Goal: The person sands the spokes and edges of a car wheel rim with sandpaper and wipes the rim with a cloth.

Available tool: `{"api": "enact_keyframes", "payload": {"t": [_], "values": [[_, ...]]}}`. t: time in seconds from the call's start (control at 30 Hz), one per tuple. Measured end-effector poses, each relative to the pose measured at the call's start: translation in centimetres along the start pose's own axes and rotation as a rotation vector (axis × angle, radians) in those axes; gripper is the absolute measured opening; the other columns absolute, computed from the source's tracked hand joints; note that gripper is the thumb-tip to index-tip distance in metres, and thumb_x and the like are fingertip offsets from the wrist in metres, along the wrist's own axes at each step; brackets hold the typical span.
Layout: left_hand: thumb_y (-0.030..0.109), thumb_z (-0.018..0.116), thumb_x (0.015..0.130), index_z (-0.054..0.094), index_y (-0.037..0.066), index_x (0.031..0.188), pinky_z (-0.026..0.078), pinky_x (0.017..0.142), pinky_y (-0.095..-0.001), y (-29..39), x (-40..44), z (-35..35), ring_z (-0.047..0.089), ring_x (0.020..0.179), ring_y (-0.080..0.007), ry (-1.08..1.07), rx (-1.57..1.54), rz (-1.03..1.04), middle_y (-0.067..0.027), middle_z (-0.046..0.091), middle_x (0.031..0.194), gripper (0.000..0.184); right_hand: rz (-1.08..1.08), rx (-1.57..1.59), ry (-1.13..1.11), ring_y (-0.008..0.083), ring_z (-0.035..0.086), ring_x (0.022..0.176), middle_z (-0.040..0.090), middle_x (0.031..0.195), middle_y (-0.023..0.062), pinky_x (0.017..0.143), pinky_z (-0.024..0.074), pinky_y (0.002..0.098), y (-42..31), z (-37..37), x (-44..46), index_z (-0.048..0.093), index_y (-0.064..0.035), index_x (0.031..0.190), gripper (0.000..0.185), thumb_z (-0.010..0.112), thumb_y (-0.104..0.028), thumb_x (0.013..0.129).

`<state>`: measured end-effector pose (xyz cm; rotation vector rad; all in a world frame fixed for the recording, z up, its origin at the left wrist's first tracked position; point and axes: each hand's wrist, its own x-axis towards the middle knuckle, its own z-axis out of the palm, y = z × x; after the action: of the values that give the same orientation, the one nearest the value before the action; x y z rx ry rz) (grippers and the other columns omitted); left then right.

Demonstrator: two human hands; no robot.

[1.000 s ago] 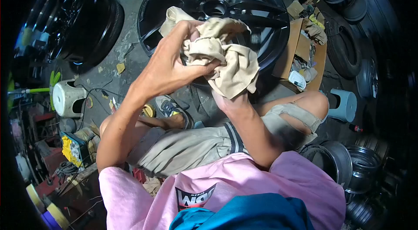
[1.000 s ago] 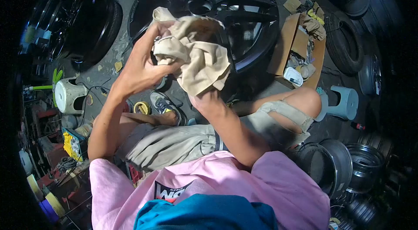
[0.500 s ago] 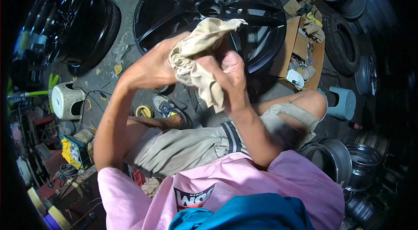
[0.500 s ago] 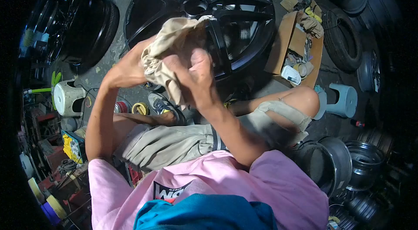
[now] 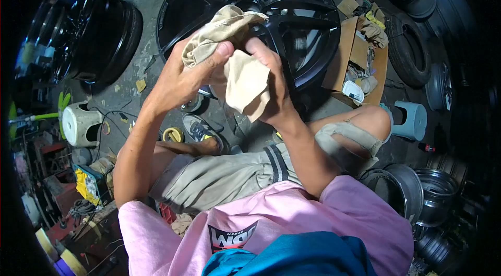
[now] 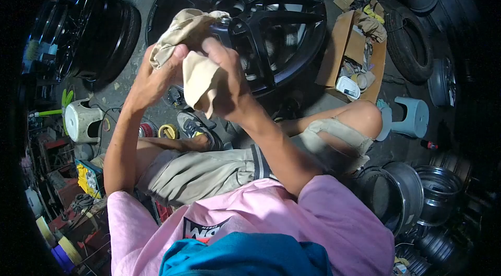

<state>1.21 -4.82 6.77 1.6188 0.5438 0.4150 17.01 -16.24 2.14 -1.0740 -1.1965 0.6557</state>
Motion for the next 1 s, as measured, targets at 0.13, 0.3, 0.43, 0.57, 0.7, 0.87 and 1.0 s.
{"api": "enact_keyframes", "payload": {"t": [0.13,0.3,0.43,0.57,0.7,0.87,1.0], "values": [[0.024,0.076,0.106,0.069,-0.001,0.132,0.054,0.093,-0.0285,-0.5,0.5,0.1,0.066,0.105,-0.009,0.086,0.095,0.149,-0.0059,0.076,0.115,0.037,-0.037,0.06,-0.026,0.0109,0.065,0.099,0.07,0.107,0.0088,0.087,0.0546,0.0296,0.2,0.3,-0.1,0.061,0.0041,0.127,0.048,0.079,-0.029,0.098],[0.015,0.077,0.103,0.068,-0.002,0.121,0.055,0.087,-0.0292,-1.0,0.7,0.2,0.068,0.097,-0.01,0.139,0.257,0.283,-0.006,0.077,0.104,0.027,0.017,0.08,-0.058,0.0118,0.066,0.115,0.071,0.13,0.0104,0.101,0.0559,0.0312,0.6,-0.4,0.1,0.059,0.0084,0.145,0.048,0.072,-0.012,0.103],[0.022,0.076,0.104,0.068,-0.002,0.12,0.055,0.084,-0.0309,-0.5,0.6,0.2,0.067,0.094,-0.0105,0.154,0.314,0.276,-0.0077,0.076,0.1,0.031,0.019,0.051,-0.002,0.0236,0.073,0.1,0.074,0.111,0.017,0.088,0.0572,0.036,0.6,0.1,0.2,0.064,0.0058,0.126,0.027,0.066,-0.01,0.104],[0.033,0.07,0.108,0.069,0.0,0.118,0.053,0.077,-0.0307,-1.0,0.9,-0.5,0.06,0.085,-0.0088,0.147,0.234,0.233,-0.0046,0.071,0.091,0.034,0.135,0.526,-0.126,0.0115,0.068,0.113,0.074,0.121,0.006,0.1,0.0551,0.0312,0.6,-0.9,0.4,0.064,0.005,0.137,0.045,0.078,-0.014,0.098],[0.034,0.066,0.113,0.07,-0.001,0.108,0.051,0.07,-0.0314,-0.1,1.3,-0.2,0.058,0.08,-0.0075,0.243,0.316,0.234,-0.0038,0.069,0.084,0.035,0.159,0.486,-0.075,0.0107,0.07,0.109,0.076,0.12,0.006,0.097,0.0568,0.0299,-0.1,-0.6,1.1,0.067,0.0048,0.132,0.041,0.08,-0.012,0.096],[0.029,0.064,0.114,0.069,-0.002,0.108,0.051,0.065,-0.0342,-0.2,1.2,0.0,0.057,0.07,-0.0098,0.25,0.498,0.284,-0.0125,0.067,0.073,0.032,0.15,0.39,-0.068,0.0102,0.072,0.106,0.078,0.117,0.0064,0.095,0.0578,0.0294,0.9,-0.9,0.8,0.069,0.006,0.13,0.043,0.081,-0.015,0.095],[0.031,0.064,0.114,0.07,-0.002,0.108,0.052,0.066,-0.0341,-0.1,1.6,0.1,0.056,0.07,-0.0107,0.311,0.429,0.293,-0.0138,0.067,0.074,0.034,0.203,0.431,-0.022,0.01,0.072,0.104,0.078,0.116,0.0066,0.093,0.0585,0.029,0.0,-0.3,1.5,0.07,0.0066,0.129,0.038,0.076,-0.016,0.099]]}}
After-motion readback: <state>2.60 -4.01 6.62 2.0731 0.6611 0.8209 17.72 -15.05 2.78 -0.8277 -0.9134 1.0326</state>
